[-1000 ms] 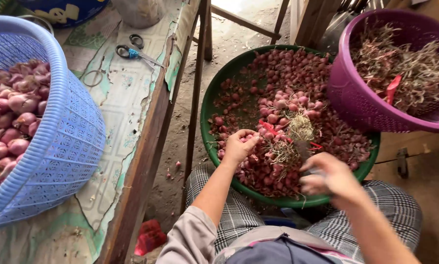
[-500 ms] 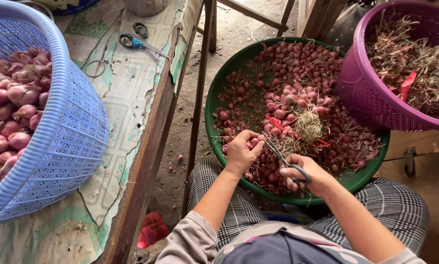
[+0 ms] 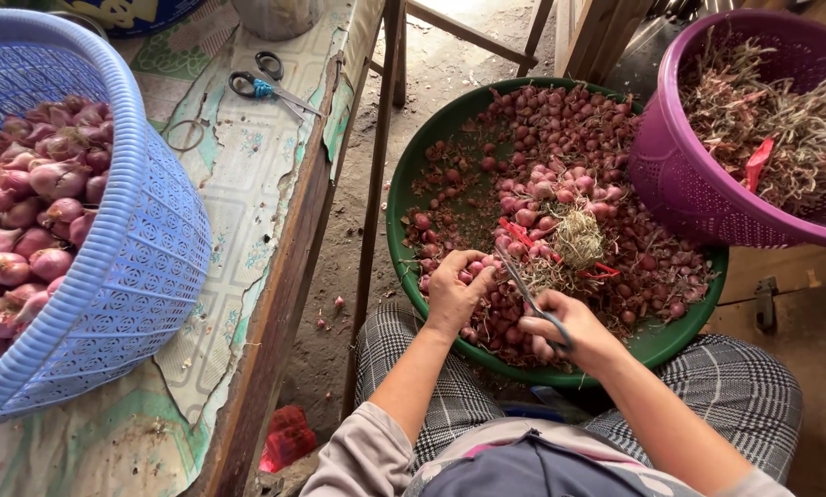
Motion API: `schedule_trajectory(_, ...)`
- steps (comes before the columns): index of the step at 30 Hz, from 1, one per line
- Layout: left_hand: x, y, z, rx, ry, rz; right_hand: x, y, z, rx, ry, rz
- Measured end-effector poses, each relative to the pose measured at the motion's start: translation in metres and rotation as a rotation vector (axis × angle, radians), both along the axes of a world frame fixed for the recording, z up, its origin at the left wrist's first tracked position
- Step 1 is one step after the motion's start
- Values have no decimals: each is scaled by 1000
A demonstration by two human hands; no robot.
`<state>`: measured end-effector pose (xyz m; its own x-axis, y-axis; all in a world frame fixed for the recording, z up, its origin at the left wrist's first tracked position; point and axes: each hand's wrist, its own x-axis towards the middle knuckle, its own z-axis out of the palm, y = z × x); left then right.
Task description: The person sits on the ground and trims dried roots and stems off shallots with scissors, one bulb at a time, placing trimmed shallots in a blue basket and discarded trimmings in a purple basket. Near the end they pick up a green cloth and continue trimming while holding it.
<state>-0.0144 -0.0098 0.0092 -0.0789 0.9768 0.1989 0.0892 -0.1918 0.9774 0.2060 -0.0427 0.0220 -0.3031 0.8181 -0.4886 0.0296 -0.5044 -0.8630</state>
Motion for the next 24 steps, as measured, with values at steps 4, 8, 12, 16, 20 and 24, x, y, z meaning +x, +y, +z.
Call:
schedule_trajectory(4, 3, 9, -17, -155, -136, -5, 20, -12, 0, -98, -140, 38)
schedule_trajectory(8, 10, 8, -28, -321, -442, -117, 10, -5, 1, -172, -193, 43)
schedule_trajectory(12, 8, 5, -30, -342, -465, -130, -14, 9, 3, -167, -153, -65)
schedule_trajectory(16, 5, 5, -34, -359, -537, -119, -21, 7, 2, -100, -167, -99)
schedule_trajectory(20, 2, 2, -41, -315, -695, -154, -11, 0, -4, -4, -109, -50)
schedule_trajectory(24, 6, -4, -32, -343, -681, -147, -17, -1, -2, 277, -14, -123)
